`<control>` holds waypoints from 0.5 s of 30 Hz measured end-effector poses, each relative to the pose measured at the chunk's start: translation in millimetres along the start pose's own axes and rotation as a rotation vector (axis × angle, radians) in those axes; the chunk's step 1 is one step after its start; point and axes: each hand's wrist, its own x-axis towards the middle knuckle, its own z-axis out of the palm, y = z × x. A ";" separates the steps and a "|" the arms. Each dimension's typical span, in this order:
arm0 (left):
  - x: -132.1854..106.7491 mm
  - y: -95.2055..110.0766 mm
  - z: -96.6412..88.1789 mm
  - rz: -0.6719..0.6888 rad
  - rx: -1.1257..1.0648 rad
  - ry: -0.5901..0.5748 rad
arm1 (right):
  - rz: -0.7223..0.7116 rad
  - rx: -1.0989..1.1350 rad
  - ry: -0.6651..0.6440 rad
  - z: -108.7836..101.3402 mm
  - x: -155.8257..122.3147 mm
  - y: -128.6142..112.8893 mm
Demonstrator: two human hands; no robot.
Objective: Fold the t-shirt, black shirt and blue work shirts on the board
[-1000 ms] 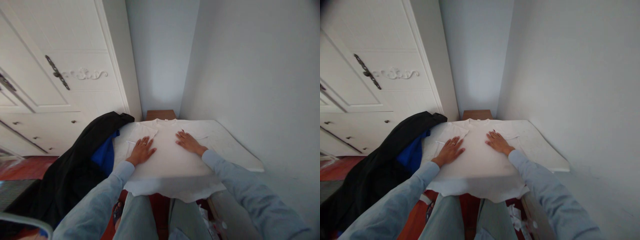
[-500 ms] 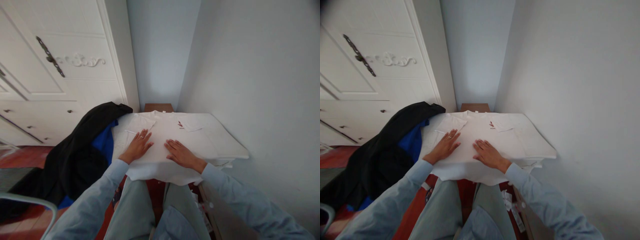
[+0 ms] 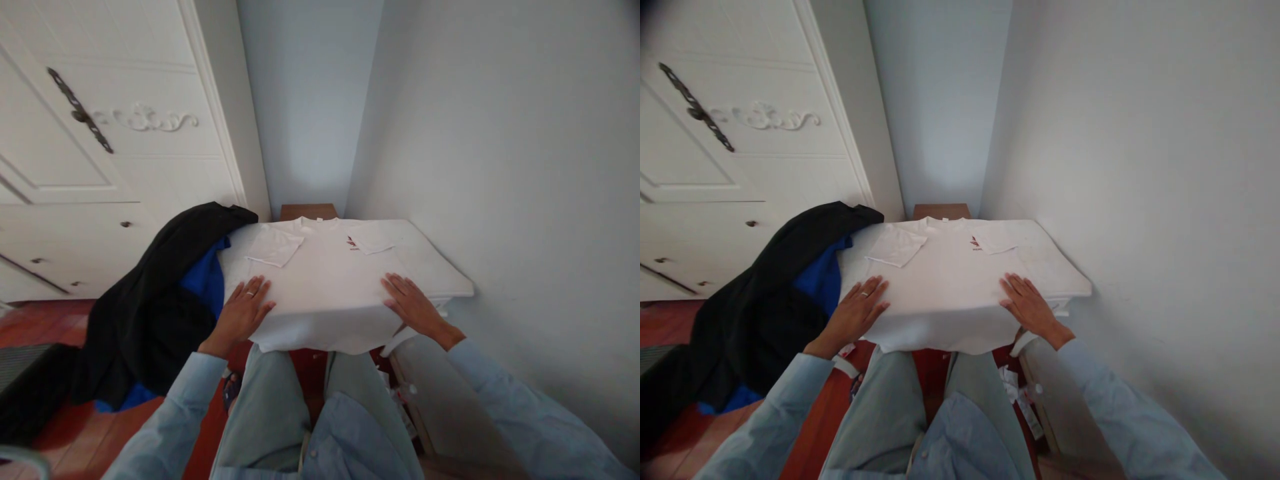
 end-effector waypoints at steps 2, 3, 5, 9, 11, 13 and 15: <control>-12.3 5.1 -3.2 -0.038 -0.083 0.085 | 0.082 0.035 0.057 0.8 -21.5 12.6; -20.3 10.2 -3.9 -0.066 -0.143 0.155 | 0.129 0.073 0.110 2.7 -32.3 15.4; -40.2 25.4 -0.7 -0.162 -0.275 0.350 | 0.252 0.189 0.269 10.9 -53.1 13.2; -85.8 61.1 33.3 -0.543 -0.500 0.690 | 0.621 0.523 0.648 47.3 -85.9 -18.1; -103.1 71.8 61.0 -0.705 -0.609 0.649 | 0.789 0.723 0.730 72.9 -94.8 -37.5; -113.0 74.4 88.1 -0.829 -0.665 0.517 | 0.906 0.902 0.680 98.7 -98.0 -51.9; -116.3 70.4 109.5 -0.932 -0.695 0.368 | 0.984 1.020 0.564 120.2 -96.4 -59.2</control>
